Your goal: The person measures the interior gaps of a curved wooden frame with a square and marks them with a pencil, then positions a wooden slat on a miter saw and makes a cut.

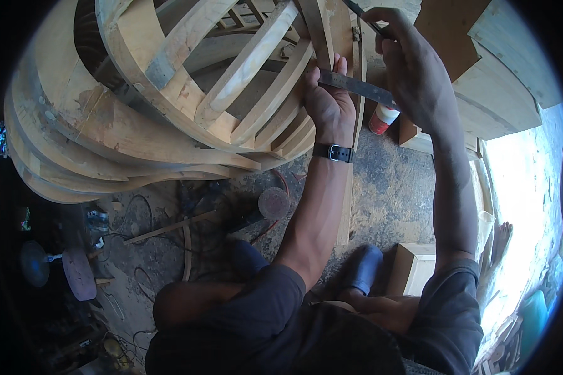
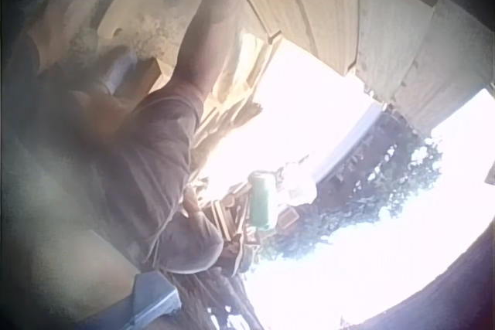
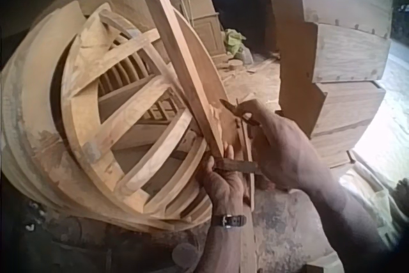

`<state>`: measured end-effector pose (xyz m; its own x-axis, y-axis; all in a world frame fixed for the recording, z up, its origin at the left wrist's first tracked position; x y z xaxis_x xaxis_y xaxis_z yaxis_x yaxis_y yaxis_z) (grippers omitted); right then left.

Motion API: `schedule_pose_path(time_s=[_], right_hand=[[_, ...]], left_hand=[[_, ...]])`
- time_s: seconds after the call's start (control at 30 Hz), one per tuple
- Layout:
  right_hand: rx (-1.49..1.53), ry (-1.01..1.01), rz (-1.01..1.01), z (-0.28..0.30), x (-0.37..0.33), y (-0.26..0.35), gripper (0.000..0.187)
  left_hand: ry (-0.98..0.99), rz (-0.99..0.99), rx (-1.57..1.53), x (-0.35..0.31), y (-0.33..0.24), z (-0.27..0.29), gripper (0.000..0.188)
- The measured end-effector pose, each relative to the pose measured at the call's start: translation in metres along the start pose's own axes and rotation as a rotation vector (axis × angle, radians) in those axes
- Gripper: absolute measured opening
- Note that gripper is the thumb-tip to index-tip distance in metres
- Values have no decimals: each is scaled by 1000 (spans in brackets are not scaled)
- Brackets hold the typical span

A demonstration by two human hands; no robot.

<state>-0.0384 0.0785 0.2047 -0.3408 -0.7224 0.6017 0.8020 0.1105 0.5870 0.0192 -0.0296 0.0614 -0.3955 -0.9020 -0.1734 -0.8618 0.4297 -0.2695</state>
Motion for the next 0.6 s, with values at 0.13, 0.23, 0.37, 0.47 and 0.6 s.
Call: schedule_pose_path(time_s=[0.13, 0.23, 0.37, 0.47, 0.6], right_hand=[[396, -40, -105, -22, 30, -9, 30], [349, 185, -313, -27, 44, -2, 24], [728, 163, -151, -61, 51, -35, 25], [725, 161, -104, -64, 50, -38, 27], [508, 218, -177, -57, 49, -32, 26]], left_hand=[[25, 16, -6, -2, -3, 1, 39], [12, -2, 18, -8, -3, -5, 41], [49, -19, 59, -9, -2, -8, 43], [56, -29, 65, -7, -3, -5, 41], [13, -33, 95, -5, -1, -2, 39]])
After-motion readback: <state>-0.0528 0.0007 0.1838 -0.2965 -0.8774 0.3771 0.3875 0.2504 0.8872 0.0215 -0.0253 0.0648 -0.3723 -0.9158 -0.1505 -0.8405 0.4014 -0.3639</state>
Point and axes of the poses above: each hand's wrist, its own x-axis towards the middle knuckle, its own z-axis out of the back of the hand, y = z × x, the point moved 2 cm from there along x, towards the middle knuckle, and after that the axes turned 5 degrees about x, right-handed, at the moved point
